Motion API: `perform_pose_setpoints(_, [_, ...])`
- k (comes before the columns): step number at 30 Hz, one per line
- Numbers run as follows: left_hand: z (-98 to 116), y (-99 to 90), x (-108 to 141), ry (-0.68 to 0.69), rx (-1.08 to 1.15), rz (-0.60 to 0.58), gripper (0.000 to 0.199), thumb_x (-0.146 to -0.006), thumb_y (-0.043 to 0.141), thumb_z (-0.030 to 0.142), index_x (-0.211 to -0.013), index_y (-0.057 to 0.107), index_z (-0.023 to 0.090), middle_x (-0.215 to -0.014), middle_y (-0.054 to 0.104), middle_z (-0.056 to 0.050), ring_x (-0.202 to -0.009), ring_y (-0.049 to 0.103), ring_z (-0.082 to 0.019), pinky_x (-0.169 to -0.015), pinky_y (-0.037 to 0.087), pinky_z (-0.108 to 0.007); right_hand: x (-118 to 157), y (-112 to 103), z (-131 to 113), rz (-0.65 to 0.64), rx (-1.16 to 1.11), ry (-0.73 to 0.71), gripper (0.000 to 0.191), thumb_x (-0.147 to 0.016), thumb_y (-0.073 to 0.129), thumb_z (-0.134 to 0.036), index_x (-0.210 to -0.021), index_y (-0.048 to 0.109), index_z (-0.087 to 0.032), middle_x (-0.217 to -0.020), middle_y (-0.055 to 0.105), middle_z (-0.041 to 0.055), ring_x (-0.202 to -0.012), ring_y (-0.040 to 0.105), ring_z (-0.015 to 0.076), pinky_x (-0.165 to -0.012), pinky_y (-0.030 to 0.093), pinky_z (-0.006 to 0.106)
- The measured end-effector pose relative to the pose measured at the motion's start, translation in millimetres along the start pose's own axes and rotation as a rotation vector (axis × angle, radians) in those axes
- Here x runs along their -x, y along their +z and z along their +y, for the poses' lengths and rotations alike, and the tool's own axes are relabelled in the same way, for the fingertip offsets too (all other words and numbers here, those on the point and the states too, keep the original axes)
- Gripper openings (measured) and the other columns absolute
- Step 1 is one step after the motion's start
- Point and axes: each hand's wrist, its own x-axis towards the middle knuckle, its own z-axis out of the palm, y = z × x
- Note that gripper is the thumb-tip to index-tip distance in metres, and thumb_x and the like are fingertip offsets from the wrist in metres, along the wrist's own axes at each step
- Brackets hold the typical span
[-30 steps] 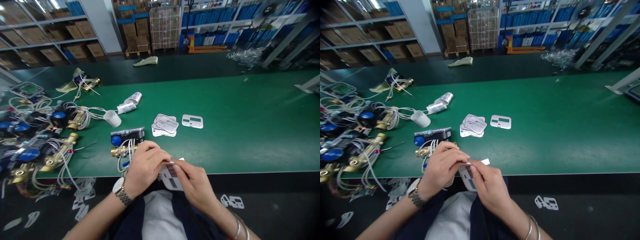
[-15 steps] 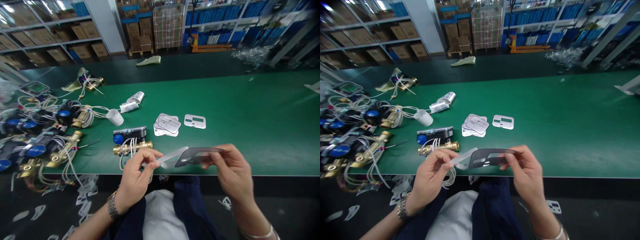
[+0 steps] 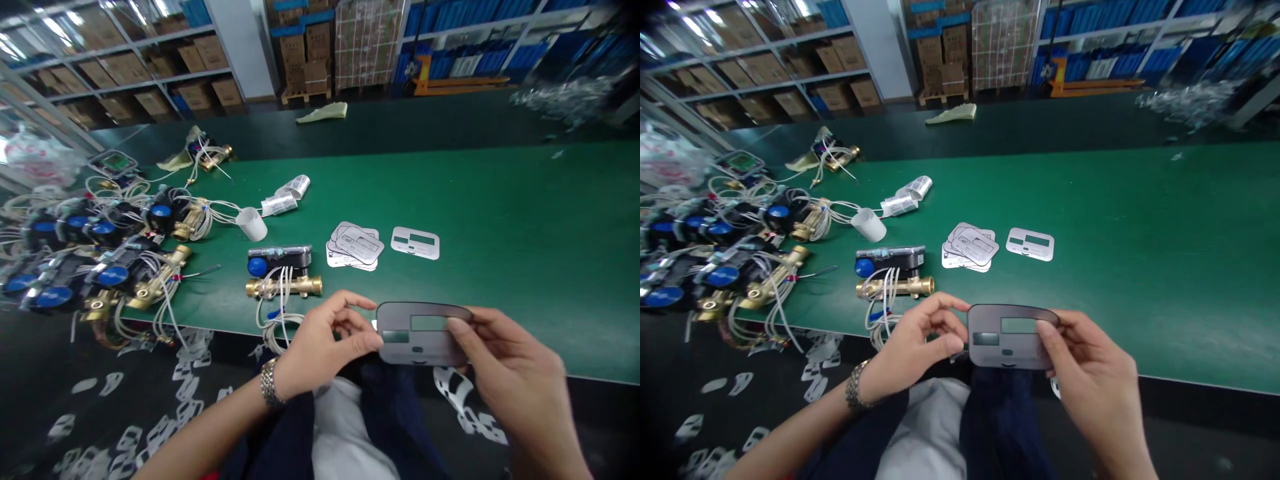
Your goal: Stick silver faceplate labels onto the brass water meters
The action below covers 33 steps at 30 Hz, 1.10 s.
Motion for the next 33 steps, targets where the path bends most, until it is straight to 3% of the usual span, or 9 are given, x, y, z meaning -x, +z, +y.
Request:
perform_pose_setpoints(3, [4, -1.3, -2, -0.042, 0.07, 0.089, 0.029, -0.088, 0.079, 0.04, -0.091, 0.063, 0.016, -0.071, 0.063, 0.004, -0.063, 0.055, -0.008, -0.062, 0.045, -0.02, 7, 10, -6, -0.128, -0.061, 0.029, 0.03, -0.09, 0.079, -0.044, -0.113, 0.077, -0.025, -0.079, 0.073, 0.0017, -0.058, 0.063, 0.0131, -0.048, 0.056, 0.022])
perform_pose_setpoints(6, [8, -1.8, -1, -0.08, 0.123, 0.136, 0.027, -0.088, 0.079, 0.035, -0.085, 0.061, 0.016, -0.067, 0.059, 0.005, -0.059, 0.052, -0.006, -0.058, 0.043, -0.016, 5, 12, -16, -0.188, -0.125, 0.072, 0.047, -0.095, 0.073, -0.044, -0.139, 0.065, -0.03, -0.094, 0.076, 0.0026, -0.065, 0.066, 0.0134, -0.053, 0.06, 0.023])
perform_pose_setpoints(8, [12, -2.0, 0, -0.081, 0.141, 0.144, 0.025, -0.088, 0.078, 0.032, -0.083, 0.06, 0.016, -0.064, 0.059, 0.006, -0.057, 0.05, -0.005, -0.056, 0.04, -0.014, 4, 10, -20, -0.215, -0.127, 0.099, 0.037, -0.095, 0.072, -0.047, -0.128, 0.069, -0.029, -0.098, 0.077, 0.0034, -0.069, 0.068, 0.0139, -0.054, 0.059, 0.022])
perform_pose_setpoints(10, [16, -2.0, 1, -0.072, 0.139, 0.144, 0.023, -0.089, 0.076, 0.03, -0.081, 0.06, 0.016, -0.061, 0.057, 0.006, -0.056, 0.048, -0.004, -0.053, 0.037, -0.012, 4, 5, -24, -0.307, -0.113, 0.143, 0.025, -0.095, 0.072, -0.049, -0.096, 0.073, -0.024, -0.08, 0.073, 0.0019, -0.062, 0.066, 0.0135, -0.051, 0.055, 0.021])
perform_pose_setpoints(13, [18, -1.0, 1, -0.084, 0.121, 0.139, 0.022, -0.092, 0.073, 0.03, -0.08, 0.059, 0.016, -0.06, 0.056, 0.007, -0.055, 0.046, -0.004, -0.052, 0.035, -0.012, 9, -1, -27, -0.434, -0.127, 0.234, 0.041, -0.096, 0.07, -0.052, -0.071, 0.065, -0.02, -0.061, 0.066, 0.0011, -0.052, 0.061, 0.0134, -0.047, 0.05, 0.022])
perform_pose_setpoints(18, [15, 0.5, 0, -0.113, 0.127, 0.167, 0.024, -0.093, 0.074, 0.033, -0.081, 0.059, 0.018, -0.061, 0.056, 0.007, -0.054, 0.046, -0.004, -0.051, 0.035, -0.012, 19, -3, -34, -0.358, -0.107, 0.274, 0.049, -0.097, 0.069, -0.05, -0.062, 0.054, -0.019, -0.06, 0.056, -0.0003, -0.055, 0.047, 0.0117, -0.048, 0.037, 0.023])
perform_pose_setpoints(22, [16, 0.0, -1, -0.089, 0.116, 0.209, 0.023, -0.092, 0.074, 0.031, -0.079, 0.059, 0.019, -0.06, 0.055, 0.007, -0.053, 0.045, -0.005, -0.05, 0.037, -0.012, 21, -2, -39, -0.368, -0.079, 0.252, 0.05, -0.099, 0.067, -0.051, -0.063, 0.053, -0.019, -0.061, 0.048, -0.0018, -0.057, 0.039, 0.011, -0.049, 0.031, 0.024])
perform_pose_setpoints(33, [19, 0.5, 0, -0.081, 0.097, 0.249, 0.021, -0.089, 0.076, 0.03, -0.08, 0.06, 0.02, -0.06, 0.056, 0.006, -0.051, 0.045, -0.006, -0.047, 0.037, -0.013, 21, -4, -44, -0.376, -0.058, 0.247, 0.052, -0.098, 0.067, -0.053, -0.063, 0.047, -0.02, -0.061, 0.041, -0.0023, -0.059, 0.035, 0.0118, -0.05, 0.028, 0.025])
